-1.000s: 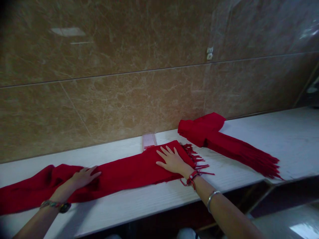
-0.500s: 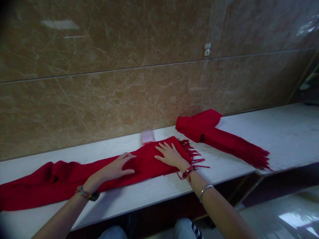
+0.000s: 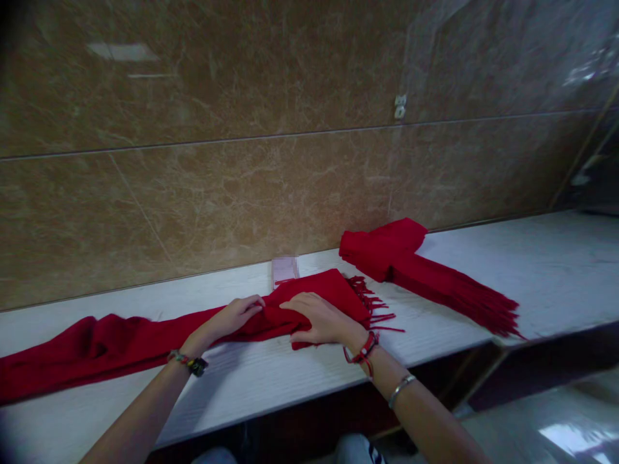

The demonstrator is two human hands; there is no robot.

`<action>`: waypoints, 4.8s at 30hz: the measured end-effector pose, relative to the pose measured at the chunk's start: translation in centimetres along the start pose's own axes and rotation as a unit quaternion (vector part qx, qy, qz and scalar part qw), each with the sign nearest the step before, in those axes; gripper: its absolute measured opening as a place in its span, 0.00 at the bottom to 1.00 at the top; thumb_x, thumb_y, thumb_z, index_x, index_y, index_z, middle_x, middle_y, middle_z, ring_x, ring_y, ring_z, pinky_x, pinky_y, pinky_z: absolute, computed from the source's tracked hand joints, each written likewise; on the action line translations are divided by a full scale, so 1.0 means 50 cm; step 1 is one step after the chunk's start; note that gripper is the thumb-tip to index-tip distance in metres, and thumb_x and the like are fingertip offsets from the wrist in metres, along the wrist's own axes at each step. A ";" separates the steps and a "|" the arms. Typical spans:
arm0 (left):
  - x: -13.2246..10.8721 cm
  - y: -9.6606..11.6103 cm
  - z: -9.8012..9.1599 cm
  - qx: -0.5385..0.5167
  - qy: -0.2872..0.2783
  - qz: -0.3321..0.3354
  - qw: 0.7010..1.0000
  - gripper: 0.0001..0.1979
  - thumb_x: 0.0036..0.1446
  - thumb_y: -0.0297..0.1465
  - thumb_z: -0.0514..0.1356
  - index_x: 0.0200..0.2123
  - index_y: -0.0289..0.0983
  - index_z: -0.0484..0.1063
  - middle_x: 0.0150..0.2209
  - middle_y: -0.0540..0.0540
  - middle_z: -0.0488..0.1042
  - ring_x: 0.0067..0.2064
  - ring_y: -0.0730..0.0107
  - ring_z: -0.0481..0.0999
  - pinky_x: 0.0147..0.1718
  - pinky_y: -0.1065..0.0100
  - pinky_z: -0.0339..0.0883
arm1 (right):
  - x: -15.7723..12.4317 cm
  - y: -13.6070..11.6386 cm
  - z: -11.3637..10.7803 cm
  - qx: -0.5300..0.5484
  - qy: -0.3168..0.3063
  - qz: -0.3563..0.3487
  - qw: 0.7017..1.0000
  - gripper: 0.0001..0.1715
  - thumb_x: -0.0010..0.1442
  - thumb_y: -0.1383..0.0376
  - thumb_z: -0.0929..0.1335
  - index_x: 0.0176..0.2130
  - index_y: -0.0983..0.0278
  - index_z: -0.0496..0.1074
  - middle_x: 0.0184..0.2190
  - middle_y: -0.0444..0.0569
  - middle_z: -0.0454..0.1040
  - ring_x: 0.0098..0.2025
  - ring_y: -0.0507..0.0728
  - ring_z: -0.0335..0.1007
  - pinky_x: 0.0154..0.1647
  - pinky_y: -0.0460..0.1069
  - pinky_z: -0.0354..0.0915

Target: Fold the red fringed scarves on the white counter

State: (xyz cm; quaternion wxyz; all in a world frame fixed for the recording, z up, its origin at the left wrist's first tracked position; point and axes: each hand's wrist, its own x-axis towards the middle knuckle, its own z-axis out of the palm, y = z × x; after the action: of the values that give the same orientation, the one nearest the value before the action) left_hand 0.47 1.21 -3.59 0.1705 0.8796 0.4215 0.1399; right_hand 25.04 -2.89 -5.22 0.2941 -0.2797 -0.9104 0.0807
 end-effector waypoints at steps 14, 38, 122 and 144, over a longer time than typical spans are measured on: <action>-0.015 0.056 0.048 0.115 0.109 0.117 0.980 0.19 0.50 0.39 0.58 0.44 0.38 0.63 0.43 0.45 0.67 0.43 0.65 0.68 0.42 0.64 0.63 | -0.003 0.033 0.016 0.030 0.105 0.058 0.992 0.11 0.54 0.71 0.64 0.40 0.65 0.69 0.36 0.50 0.73 0.39 0.54 0.68 0.40 0.49 0.64; -0.003 0.063 0.091 0.165 0.152 0.138 0.965 0.11 0.53 0.30 0.57 0.41 0.37 0.66 0.38 0.46 0.71 0.39 0.68 0.71 0.39 0.68 0.66 | -0.020 0.041 -0.014 0.045 0.063 0.159 0.984 0.15 0.52 0.72 0.65 0.41 0.65 0.70 0.36 0.49 0.75 0.36 0.54 0.71 0.39 0.47 0.64; 0.158 0.040 0.038 0.256 0.087 -0.012 0.963 0.12 0.56 0.21 0.46 0.39 0.33 0.66 0.39 0.40 0.70 0.40 0.65 0.71 0.37 0.66 0.65 | -0.101 -0.026 0.014 -0.254 0.017 0.004 0.967 0.10 0.56 0.71 0.64 0.40 0.64 0.69 0.29 0.47 0.68 0.32 0.53 0.61 0.33 0.48 0.59; 0.139 0.046 0.089 0.171 -0.007 0.131 0.976 0.21 0.61 0.36 0.43 0.56 0.38 0.56 0.61 0.43 0.47 0.61 0.64 0.47 0.57 0.61 0.41 | -0.094 -0.034 0.012 -0.218 0.047 0.015 0.975 0.08 0.58 0.70 0.62 0.35 0.64 0.71 0.26 0.47 0.68 0.31 0.53 0.63 0.34 0.48 0.61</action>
State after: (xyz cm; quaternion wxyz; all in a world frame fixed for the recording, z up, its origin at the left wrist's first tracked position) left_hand 8.02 4.54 -5.92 0.0003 0.9443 0.3190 0.0806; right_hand 27.05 -6.90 -7.50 0.2674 -0.3542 -0.8868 -0.1290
